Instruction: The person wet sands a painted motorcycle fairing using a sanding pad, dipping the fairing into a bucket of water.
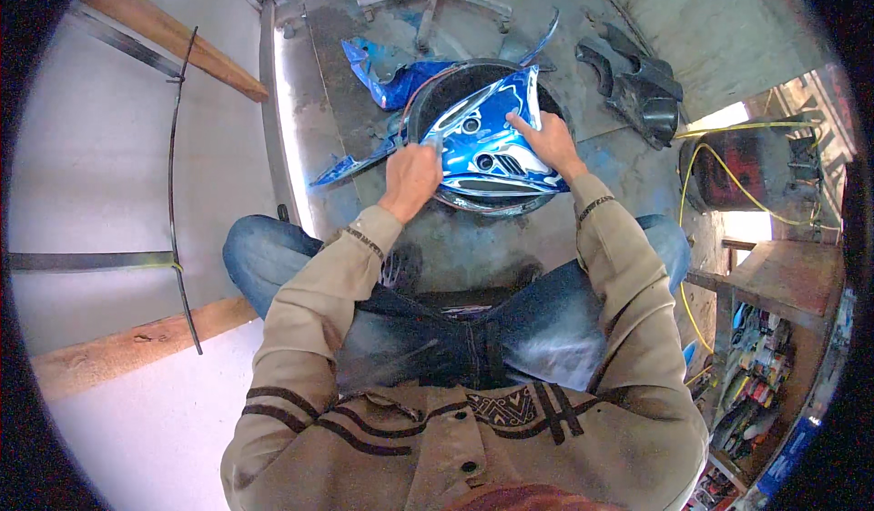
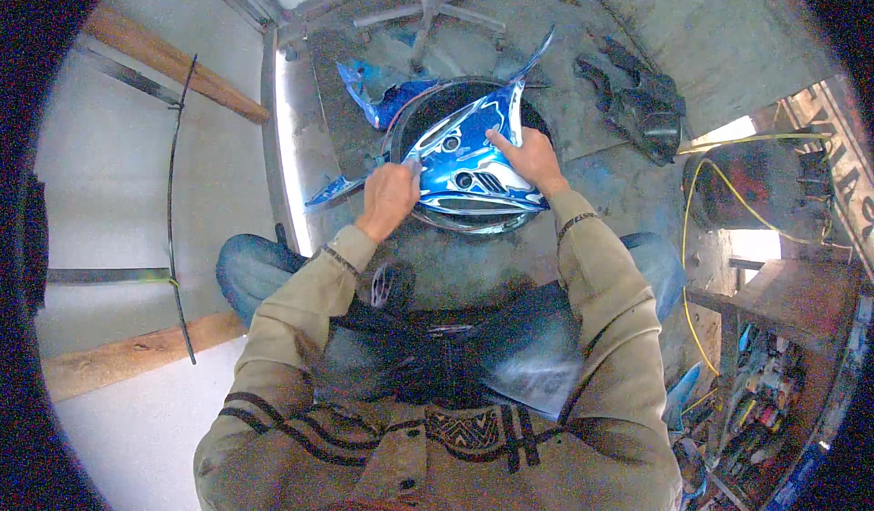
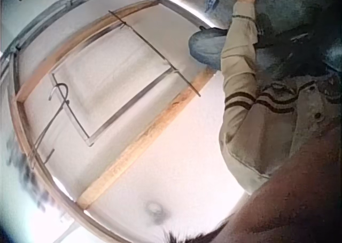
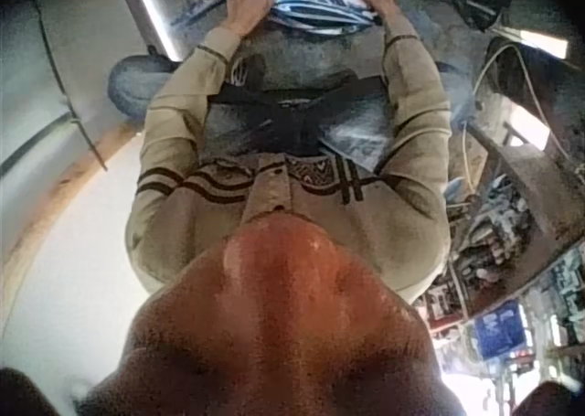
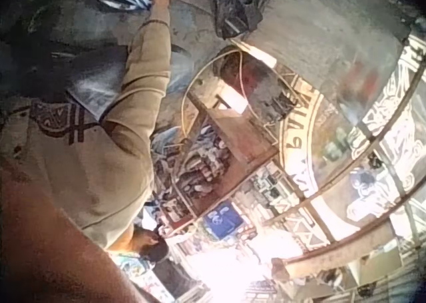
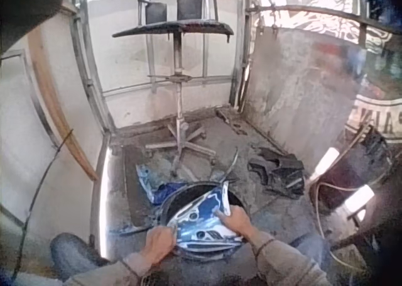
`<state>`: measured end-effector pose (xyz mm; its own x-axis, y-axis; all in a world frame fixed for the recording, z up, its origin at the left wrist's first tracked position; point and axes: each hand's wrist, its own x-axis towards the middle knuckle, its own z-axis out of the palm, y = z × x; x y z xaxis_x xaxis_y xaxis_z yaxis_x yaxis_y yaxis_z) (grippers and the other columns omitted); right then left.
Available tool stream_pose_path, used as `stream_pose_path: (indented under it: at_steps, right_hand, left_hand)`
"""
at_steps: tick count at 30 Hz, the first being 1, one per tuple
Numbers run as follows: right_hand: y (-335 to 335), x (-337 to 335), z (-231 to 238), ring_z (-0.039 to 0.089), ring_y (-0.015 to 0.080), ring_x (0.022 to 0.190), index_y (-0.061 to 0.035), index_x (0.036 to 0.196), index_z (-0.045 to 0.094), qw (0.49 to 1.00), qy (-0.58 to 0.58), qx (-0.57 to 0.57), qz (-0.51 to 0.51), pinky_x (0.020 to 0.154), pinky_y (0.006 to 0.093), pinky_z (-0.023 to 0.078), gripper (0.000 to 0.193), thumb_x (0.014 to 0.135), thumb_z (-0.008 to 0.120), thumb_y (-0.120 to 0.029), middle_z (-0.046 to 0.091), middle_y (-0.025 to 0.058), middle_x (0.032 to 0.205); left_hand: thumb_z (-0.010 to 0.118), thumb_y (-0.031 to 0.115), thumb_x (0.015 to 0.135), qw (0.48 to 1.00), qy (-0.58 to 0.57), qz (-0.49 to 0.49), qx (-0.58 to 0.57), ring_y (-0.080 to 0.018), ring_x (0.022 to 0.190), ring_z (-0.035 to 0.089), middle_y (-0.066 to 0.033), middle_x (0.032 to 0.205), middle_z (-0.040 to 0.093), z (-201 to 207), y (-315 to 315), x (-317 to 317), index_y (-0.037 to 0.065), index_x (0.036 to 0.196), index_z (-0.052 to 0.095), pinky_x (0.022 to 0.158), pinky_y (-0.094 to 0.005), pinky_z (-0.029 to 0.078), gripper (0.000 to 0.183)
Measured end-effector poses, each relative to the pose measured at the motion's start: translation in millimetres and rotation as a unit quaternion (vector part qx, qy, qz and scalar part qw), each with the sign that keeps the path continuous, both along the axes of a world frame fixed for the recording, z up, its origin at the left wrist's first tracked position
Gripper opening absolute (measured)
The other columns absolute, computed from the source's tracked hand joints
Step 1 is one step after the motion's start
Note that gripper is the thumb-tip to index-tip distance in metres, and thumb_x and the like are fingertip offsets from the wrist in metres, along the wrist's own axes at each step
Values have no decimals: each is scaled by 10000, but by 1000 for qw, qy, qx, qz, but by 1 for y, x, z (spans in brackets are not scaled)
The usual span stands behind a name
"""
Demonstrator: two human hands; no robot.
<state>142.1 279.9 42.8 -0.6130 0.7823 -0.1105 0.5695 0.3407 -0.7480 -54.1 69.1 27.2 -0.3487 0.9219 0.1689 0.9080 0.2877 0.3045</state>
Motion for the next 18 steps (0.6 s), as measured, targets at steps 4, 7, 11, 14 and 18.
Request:
stream_pose_path:
  at_steps: [4,7,11,14,18]
  right_hand:
    - [11,9,-13,745,384,876,1,1004,769,1000,-4,-20,8,848,473,551,648,903,686,-634,758,241,918]
    - [10,2,-13,745,381,883,-5,1006,772,1000,-26,15,1,855,476,549,644,903,685,-634,761,236,926]
    - [3,3,2,747,375,896,-9,1017,772,1000,-21,-9,5,865,475,548,640,906,682,-633,763,232,934]
    - [3,5,5,749,369,894,-12,1032,772,999,-38,-17,-5,864,469,550,635,907,683,-629,765,227,940]
    - [0,1,5,751,366,880,-6,1022,772,1000,-22,-14,2,849,465,554,635,906,686,-625,765,225,932]
  left_hand:
    - [600,224,984,999,-27,-31,31,-435,668,685,-247,731,683,3,-3,16,24,1006,730,617,-552,540,240]
    - [611,223,969,1000,-23,17,12,-433,670,687,-247,736,686,-4,3,-2,27,997,727,614,-552,540,230]
    - [570,245,1023,999,-15,-30,14,-438,668,683,-250,711,672,-1,-4,19,23,982,724,605,-558,534,273]
    - [543,246,1038,999,-26,-23,25,-440,666,681,-249,711,671,6,-1,8,20,1001,719,602,-558,534,289]
    - [552,276,1036,999,-31,3,9,-449,649,670,-255,723,675,6,1,7,21,982,721,583,-558,530,310]
